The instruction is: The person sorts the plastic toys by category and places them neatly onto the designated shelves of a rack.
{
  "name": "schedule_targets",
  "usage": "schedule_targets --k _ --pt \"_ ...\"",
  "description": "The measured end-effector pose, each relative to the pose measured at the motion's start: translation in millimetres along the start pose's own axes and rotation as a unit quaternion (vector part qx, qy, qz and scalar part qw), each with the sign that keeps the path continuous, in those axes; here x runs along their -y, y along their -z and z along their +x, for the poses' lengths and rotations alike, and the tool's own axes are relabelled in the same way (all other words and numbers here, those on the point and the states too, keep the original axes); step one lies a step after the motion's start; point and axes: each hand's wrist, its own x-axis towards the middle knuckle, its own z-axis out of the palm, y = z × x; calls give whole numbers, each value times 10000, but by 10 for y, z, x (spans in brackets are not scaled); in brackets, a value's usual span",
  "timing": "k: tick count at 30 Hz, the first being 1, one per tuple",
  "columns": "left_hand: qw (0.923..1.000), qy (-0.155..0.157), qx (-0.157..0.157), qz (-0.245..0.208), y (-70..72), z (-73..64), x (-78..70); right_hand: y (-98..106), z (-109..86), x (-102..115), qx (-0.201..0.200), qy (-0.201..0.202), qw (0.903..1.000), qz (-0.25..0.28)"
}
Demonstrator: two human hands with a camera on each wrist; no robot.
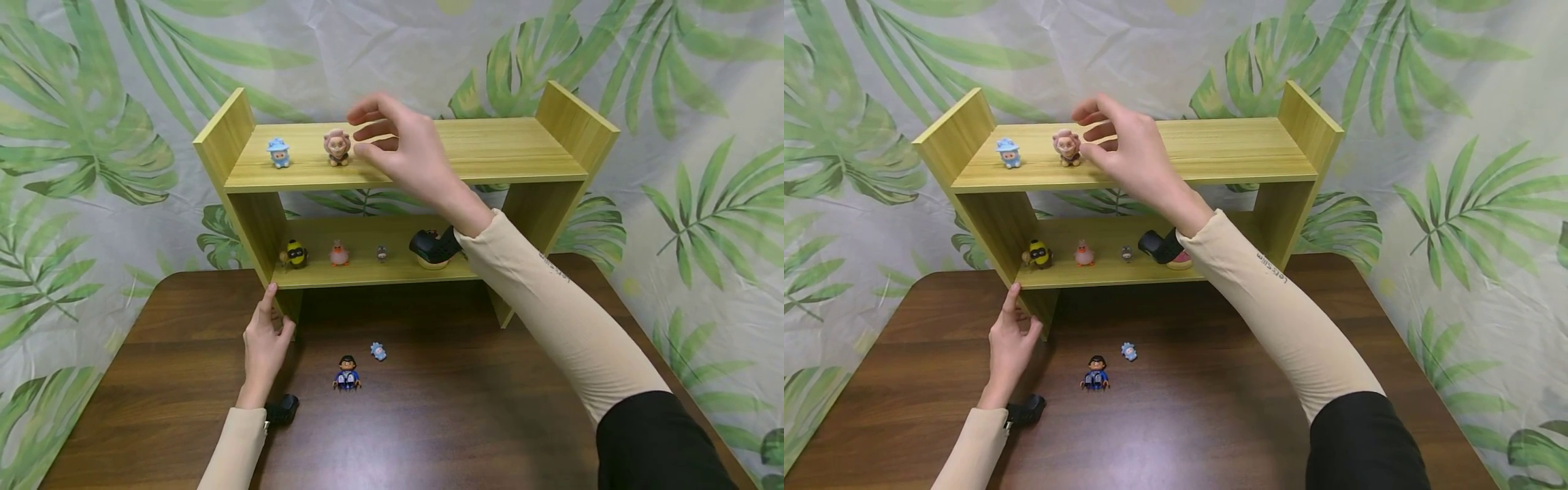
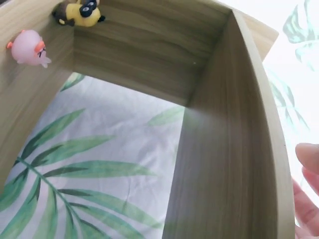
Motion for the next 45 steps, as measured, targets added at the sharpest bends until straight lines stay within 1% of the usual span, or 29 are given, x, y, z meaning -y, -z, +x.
schedule_targets --k 3,8,14,22,26,35,45 --pt "10000 -7 26 6 0 4 -2 32 -75 -23 -92 114 9997 209" --pt "10000 2 44 11 0 9 -5 60 -203 -26 -152 173 9982 555" --pt "10000 15 -20 26 -3 8 -5 85 -367 -40 -302 470 9941 926" --pt "10000 -34 -40 66 -2 5 -4 124 -571 -81 -437 705 9896 1178" --pt "10000 -25 -23 68 0 5 -5 133 -669 -111 -414 805 9883 1223" --pt "10000 -48 -35 71 -6 5 4 97 -912 -206 -317 679 9886 1307" --pt "10000 14 -10 56 -7 -2 5 -35 -1205 -396 27 444 9882 1468"
